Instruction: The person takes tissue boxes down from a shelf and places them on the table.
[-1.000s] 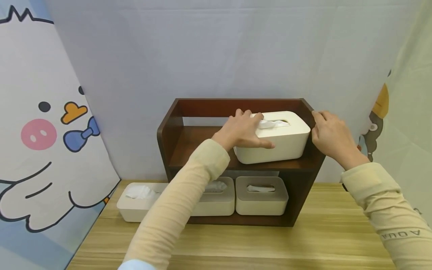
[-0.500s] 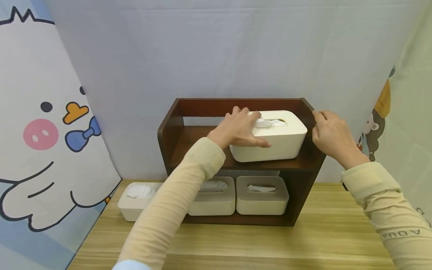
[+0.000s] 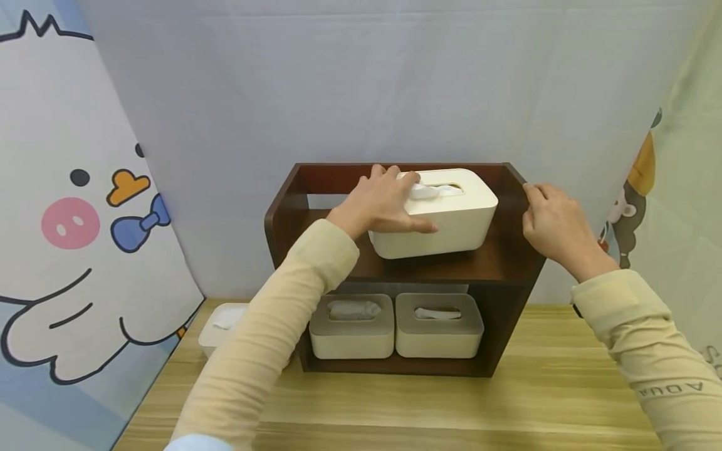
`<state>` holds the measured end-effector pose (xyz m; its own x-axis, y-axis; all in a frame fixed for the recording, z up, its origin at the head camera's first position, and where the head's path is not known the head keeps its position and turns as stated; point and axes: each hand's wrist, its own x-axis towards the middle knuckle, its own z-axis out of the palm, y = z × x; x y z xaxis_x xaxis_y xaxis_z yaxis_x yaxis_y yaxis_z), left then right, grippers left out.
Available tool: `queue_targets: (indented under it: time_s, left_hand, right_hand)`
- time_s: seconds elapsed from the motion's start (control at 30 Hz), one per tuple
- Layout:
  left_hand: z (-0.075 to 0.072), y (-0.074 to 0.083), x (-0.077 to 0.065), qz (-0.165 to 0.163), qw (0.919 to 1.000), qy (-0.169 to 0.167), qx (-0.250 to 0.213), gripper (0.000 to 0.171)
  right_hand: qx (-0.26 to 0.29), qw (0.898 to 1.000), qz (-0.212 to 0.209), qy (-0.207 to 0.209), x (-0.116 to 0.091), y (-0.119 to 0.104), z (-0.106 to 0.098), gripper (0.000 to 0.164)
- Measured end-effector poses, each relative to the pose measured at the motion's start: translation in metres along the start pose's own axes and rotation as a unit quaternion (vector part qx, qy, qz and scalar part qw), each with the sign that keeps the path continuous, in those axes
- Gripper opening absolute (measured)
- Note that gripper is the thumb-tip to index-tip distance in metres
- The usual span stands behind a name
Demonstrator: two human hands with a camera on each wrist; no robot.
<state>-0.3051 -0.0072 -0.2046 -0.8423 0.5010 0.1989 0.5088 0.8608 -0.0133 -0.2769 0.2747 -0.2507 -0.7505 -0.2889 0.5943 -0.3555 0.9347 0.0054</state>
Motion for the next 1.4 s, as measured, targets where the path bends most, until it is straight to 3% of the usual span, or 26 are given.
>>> queue_targets:
  time_s: [0.3,0.87,1.13,1.4]
  left_hand:
    - [-0.015,-0.023,-0.006,-0.015,0.9999,0.007,0.000,0.095]
    - [-0.061,-0.077,-0.033,-0.051,0.9983,0.026,0.000,0.097]
    - [-0.084,-0.103,-0.052,-0.095,0.9950,0.031,0.003,0.100]
    - [-0.091,-0.126,-0.072,-0.128,0.9900,0.055,-0.017,0.100]
  right_hand:
    - [0.001,1.000,0.002,-0.007,0.001,0.002,0.001,0.041]
    - [0.001,1.000,0.005,-0.014,0.002,0.001,0.002,0.042]
    - [0.002,1.000,0.006,-0.009,0.002,0.000,0.003,0.042]
    - [0.000,1.000,0.003,-0.003,0.002,-0.001,0.004,0.042]
